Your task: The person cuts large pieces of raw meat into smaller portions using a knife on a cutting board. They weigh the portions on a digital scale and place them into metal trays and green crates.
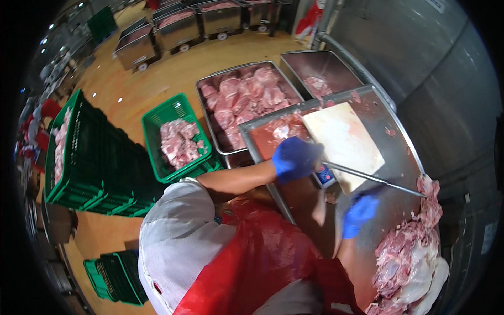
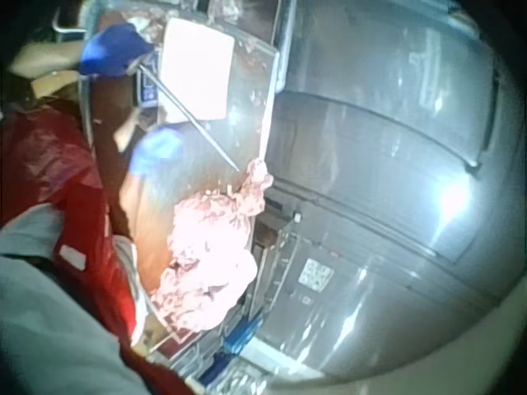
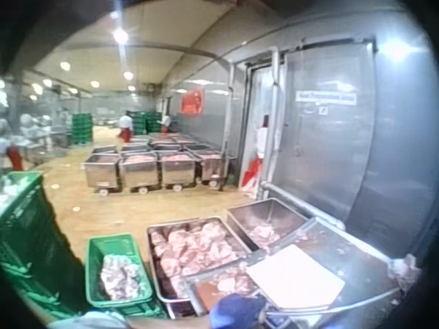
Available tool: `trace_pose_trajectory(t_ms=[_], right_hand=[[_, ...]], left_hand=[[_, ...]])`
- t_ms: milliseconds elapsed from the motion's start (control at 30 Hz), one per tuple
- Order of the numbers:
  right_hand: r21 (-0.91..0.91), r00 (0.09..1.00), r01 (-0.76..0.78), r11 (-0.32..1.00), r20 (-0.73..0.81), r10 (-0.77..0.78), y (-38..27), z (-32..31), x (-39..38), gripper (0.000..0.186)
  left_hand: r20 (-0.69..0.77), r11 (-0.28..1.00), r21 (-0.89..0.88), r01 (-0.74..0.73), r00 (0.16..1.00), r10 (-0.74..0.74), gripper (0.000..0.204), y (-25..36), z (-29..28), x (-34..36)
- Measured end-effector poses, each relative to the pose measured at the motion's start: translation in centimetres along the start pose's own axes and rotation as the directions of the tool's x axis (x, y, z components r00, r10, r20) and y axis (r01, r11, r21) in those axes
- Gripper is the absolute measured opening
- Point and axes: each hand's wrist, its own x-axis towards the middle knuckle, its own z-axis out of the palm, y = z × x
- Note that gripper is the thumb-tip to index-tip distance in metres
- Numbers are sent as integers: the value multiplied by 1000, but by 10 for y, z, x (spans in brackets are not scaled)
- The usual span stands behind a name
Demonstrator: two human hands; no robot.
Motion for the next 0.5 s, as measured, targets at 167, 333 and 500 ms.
trace_pose_trajectory(t_ms=[167, 333, 500], right_hand=[[646, 880, -156, 747, -252, 403, -66, -17, 114, 33], [-188, 649, 336, 923, 756, -82, 69, 9, -34, 23], [426, 969, -212, 880, -26, 246, -46, -4, 70, 37]], left_hand=[[-229, 999, 38, 39, 973, -29, 11, 15, -32, -8], [-184, 973, 197, 122, 979, -85, 10, 6, -33, -10], [-237, 995, 92, 32, 971, -9, 9, 4, -42, -26]])
